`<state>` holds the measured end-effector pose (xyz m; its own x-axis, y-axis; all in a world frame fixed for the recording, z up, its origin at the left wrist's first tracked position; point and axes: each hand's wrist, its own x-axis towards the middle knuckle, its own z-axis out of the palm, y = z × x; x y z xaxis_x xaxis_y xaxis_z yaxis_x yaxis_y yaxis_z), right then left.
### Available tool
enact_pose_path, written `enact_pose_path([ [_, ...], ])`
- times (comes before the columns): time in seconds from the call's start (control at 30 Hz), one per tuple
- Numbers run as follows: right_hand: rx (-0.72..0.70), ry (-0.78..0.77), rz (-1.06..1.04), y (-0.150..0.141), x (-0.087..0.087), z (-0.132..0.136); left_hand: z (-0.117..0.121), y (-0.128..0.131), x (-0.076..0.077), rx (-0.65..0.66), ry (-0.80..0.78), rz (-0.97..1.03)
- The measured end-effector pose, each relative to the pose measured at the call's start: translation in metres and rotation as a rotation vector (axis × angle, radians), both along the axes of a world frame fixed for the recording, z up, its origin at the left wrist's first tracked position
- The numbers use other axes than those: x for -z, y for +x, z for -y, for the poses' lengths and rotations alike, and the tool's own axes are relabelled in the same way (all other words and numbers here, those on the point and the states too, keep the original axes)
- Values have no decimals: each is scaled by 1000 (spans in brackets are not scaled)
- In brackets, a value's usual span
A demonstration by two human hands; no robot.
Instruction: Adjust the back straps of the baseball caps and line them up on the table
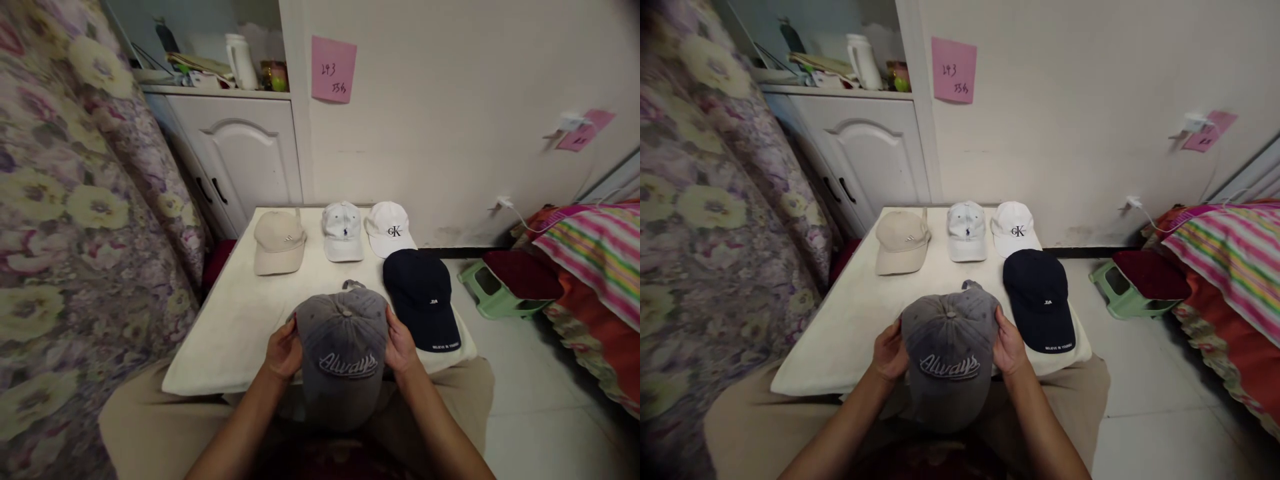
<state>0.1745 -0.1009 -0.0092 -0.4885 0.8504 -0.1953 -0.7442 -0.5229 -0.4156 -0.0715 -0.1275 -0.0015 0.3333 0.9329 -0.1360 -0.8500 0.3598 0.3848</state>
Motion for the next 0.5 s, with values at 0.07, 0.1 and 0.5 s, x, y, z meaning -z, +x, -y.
enact_pose_path([
  [0.07,-18,8,-2,-2,-3,3,1,-3,-4,-2,35,22],
  [0.1,-23,13,-7,-3,-4,5,2,-5,-6,-2,49,31],
  [0.5,83,18,-57,-25,-1,20,5,5,-30,74,132,112],
])
